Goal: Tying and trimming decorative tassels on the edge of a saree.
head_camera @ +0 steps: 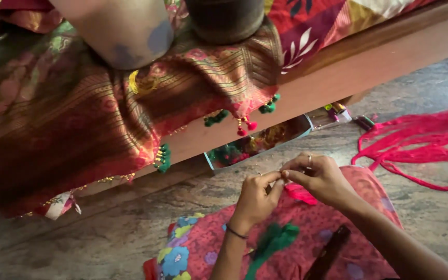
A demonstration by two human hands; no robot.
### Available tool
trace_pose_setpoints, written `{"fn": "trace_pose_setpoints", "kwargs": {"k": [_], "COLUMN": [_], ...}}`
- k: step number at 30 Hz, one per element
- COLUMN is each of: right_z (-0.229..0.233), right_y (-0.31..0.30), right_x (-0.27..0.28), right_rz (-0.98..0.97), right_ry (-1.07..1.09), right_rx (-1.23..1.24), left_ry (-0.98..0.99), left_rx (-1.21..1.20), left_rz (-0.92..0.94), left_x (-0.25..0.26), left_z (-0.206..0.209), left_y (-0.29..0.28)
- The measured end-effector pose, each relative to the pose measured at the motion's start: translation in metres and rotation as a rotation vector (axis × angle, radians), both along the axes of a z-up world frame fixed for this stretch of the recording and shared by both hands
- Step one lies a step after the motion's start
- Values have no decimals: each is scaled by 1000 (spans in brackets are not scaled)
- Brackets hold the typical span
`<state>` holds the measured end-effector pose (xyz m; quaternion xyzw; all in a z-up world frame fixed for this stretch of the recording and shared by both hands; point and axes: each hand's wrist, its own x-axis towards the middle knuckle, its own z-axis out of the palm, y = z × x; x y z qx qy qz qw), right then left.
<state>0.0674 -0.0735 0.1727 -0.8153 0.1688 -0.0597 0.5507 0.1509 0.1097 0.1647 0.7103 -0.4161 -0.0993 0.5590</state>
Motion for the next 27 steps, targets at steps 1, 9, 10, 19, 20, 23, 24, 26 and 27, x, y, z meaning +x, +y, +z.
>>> {"fn": "trace_pose_setpoints", "kwargs": {"k": [1,9,10,19,20,23,24,26,27], "right_z": [-2,-1,-1,-50,-51,-52,-51,-50,-53], "right_y": [2,4,6,2,2,5,8,13,15], "right_x": [4,20,19,5,5,7,8,10,12], "right_rz": [3,-147,-142,-87,-72,-38,-34,-16,-14], "right_ry": [-84,-222,-162,-32,-27,-7,-7,-9,-10], "right_rx": [50,214,244,314,306,311,311,297,298], "left_ry": [-9,442,349,605,676,685,684,701,699], "left_rx": [-19,-425,-370,-622,-608,-641,-642,-713,-712], "left_rz": [8,425,525,262,250,160,164,145,147], "left_x": [5,89,93,103,102,98,100,105,106], "left_z": [6,-26,-21,-21,-21,-5,-13,-31,-39], "left_y": [3,-13,-19,-30,-28,-27,-30,-35,-35]}}
